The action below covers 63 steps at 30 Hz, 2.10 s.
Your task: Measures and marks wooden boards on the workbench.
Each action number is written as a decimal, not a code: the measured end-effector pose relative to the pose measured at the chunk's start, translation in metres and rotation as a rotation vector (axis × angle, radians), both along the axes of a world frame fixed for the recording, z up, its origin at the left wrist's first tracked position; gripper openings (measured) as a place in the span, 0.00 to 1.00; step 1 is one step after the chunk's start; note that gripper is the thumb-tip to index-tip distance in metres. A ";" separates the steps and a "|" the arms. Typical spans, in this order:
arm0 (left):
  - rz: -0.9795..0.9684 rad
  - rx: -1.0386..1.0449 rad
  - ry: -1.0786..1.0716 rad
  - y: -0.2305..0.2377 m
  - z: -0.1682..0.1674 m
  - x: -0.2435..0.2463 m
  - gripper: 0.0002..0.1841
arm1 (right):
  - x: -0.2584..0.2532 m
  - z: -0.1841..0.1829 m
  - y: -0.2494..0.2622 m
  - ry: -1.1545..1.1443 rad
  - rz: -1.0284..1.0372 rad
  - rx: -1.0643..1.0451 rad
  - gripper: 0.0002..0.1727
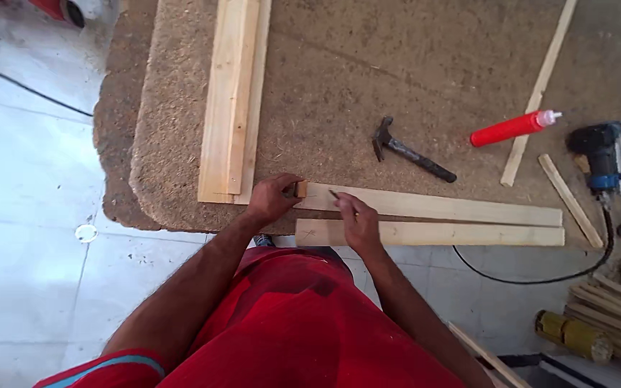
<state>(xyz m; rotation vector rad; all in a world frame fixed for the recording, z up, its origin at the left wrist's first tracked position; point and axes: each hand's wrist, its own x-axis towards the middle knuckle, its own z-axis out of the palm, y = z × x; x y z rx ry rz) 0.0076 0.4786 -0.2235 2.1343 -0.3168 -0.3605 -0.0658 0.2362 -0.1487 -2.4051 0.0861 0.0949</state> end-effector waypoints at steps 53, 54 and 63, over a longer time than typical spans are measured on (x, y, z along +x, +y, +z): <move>-0.122 -0.089 -0.130 -0.001 -0.012 -0.091 0.24 | -0.076 -0.045 0.002 0.072 0.121 -0.119 0.26; -0.123 -0.092 -0.128 0.000 -0.012 -0.090 0.24 | -0.076 -0.045 0.003 0.068 0.120 -0.119 0.26; -0.142 -0.072 -0.158 0.000 -0.011 -0.087 0.24 | -0.076 -0.045 0.004 0.081 0.096 -0.099 0.27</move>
